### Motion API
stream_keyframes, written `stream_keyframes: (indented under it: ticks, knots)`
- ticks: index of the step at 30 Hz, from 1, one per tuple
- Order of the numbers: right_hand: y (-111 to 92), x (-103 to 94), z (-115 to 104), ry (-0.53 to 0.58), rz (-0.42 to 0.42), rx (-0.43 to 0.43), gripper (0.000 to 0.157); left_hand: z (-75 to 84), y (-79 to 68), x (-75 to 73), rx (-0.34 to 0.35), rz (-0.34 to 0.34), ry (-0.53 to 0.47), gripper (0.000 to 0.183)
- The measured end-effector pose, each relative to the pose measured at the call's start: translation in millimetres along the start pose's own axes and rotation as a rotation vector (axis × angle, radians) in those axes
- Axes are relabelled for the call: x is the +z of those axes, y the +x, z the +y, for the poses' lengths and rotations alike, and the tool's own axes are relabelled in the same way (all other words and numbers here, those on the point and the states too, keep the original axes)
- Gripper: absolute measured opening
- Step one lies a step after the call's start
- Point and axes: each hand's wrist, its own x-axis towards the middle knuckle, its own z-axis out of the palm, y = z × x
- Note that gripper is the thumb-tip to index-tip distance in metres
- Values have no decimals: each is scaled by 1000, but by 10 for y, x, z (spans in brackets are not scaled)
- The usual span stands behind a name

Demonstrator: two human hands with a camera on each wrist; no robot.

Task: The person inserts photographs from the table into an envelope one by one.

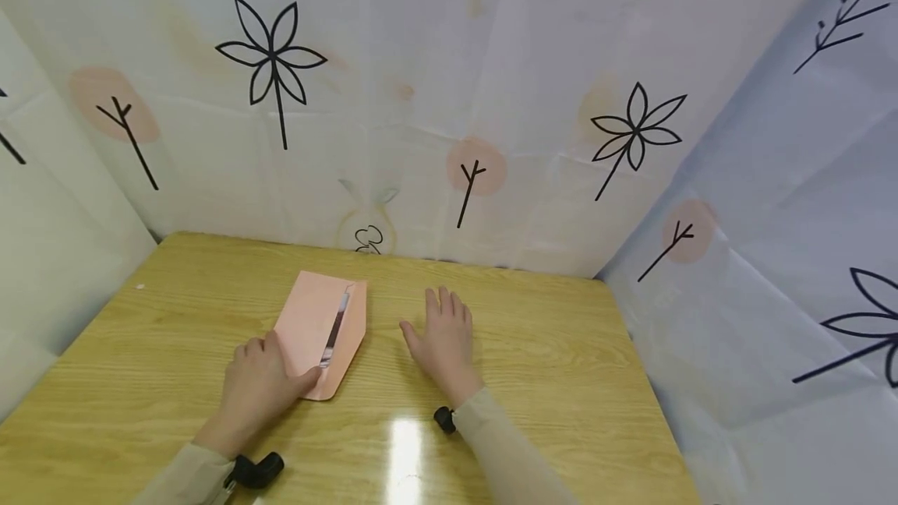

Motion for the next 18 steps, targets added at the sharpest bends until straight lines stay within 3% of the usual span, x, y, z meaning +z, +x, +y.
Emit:
stream_keyframes:
  ticks: [11,18]
  knots:
    - [-36,1,158,17,-59,40,75,10,-23,-26,15,-20,34,107]
    - [-84,6,220,64,-98,60,74,18,-27,-9,43,-23,39,96]
